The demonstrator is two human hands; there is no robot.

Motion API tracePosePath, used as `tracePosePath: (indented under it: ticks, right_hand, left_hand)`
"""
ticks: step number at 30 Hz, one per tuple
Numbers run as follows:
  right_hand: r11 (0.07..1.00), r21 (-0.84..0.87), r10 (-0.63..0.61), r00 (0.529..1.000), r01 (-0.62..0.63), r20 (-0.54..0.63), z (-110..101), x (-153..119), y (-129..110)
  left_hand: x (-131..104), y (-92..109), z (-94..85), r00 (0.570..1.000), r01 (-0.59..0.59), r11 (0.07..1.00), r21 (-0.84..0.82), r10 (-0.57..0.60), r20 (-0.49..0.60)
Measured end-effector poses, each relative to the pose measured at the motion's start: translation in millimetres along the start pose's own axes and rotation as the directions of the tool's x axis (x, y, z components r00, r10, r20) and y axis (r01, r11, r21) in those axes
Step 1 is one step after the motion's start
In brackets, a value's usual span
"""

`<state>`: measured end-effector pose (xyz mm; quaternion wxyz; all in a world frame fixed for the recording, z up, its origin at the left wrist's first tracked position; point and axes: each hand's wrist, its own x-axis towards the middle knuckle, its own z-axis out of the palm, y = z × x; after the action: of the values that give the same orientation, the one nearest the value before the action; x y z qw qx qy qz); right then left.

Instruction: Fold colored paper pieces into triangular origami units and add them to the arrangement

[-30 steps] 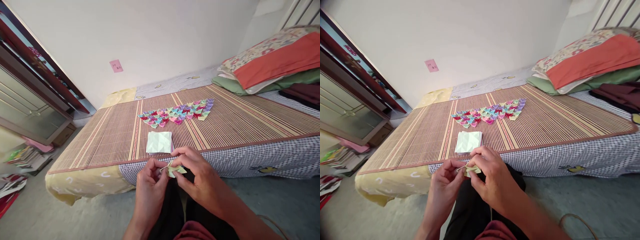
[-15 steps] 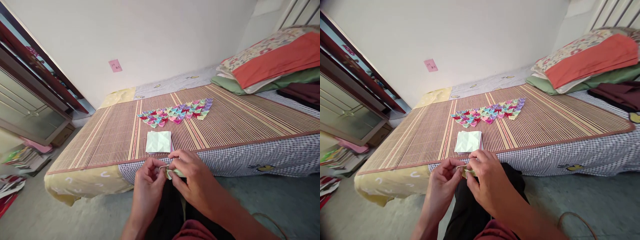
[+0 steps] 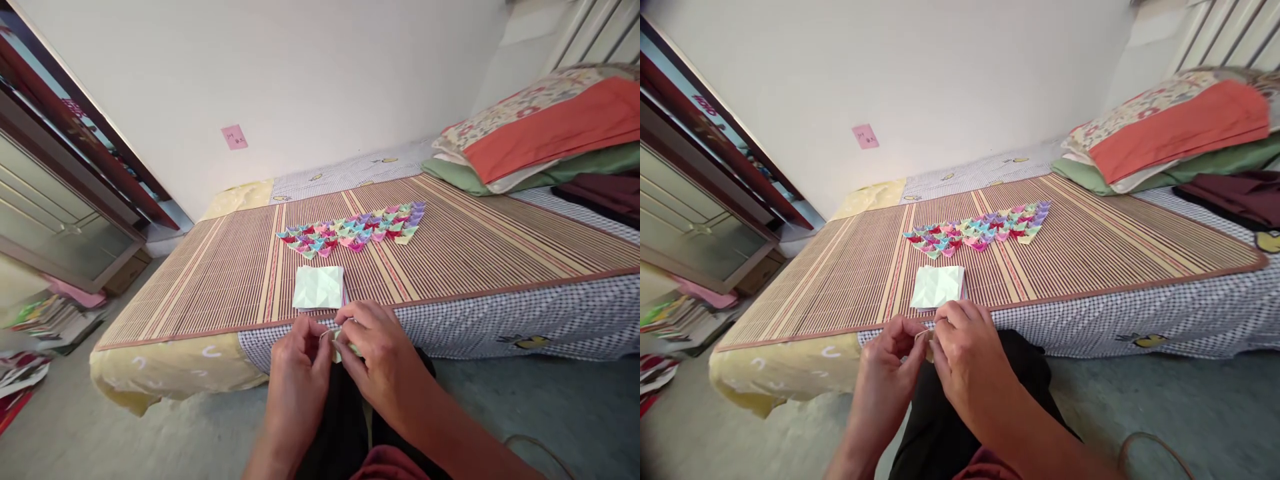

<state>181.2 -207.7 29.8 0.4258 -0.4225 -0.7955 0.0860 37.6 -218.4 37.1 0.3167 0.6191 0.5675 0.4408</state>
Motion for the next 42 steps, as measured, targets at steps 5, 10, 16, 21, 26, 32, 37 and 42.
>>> tracePosePath:
  ticks: [5, 10, 16, 21, 26, 32, 37, 42]
  right_hand:
    - [1.000, -0.007, -0.026, 0.999, 0.026, 0.041, -1.5, -3.9, 0.8]
    - [0.997, -0.022, -0.074, 0.993, 0.076, 0.092, -0.1, -5.4, -1.1]
    - [1.000, -0.016, -0.017, 1.000, 0.017, 0.004, 3.7, -4.9, 5.6]
    - [1.000, 0.014, -0.010, 0.998, 0.011, -0.064, 1.7, -5.8, 17.0]
    - [1.000, 0.019, 0.008, 0.999, -0.008, -0.038, 7.3, -7.3, 18.8]
    - [0.999, -0.003, 0.039, 0.999, -0.039, -0.016, 14.5, -8.9, 18.3]
    - [0.999, 0.018, 0.038, 0.999, -0.038, -0.011, 18.2, -9.9, 17.9]
    - [0.991, 0.063, 0.117, 0.993, -0.119, 0.028, 22.5, -9.9, 19.9]
  left_hand:
    - [3.0, 3.5, -11.0, 0.995, -0.039, 0.981, 0.192, 0.019, 0.101]
    - [7.4, 2.6, -16.6, 0.988, -0.061, 0.964, 0.259, 0.021, 0.153]
    - [2.2, 1.4, -1.9, 1.000, -0.024, 0.989, 0.149, 0.027, -0.017]
    - [10.4, -11.7, -1.8, 0.952, 0.301, 0.755, -0.582, -0.269, 0.144]
    - [5.9, -24.1, 17.5, 0.794, 0.593, 0.223, -0.774, -0.320, 0.517]
    - [-2.9, -14.1, 40.3, 0.822, 0.489, 0.111, -0.865, -0.390, 0.415]
    - [-2.0, -2.5, 45.5, 0.790, 0.445, 0.108, -0.889, -0.515, 0.333]
    - [1.8, -5.1, 47.0, 0.748, 0.480, 0.043, -0.876, -0.543, 0.382]
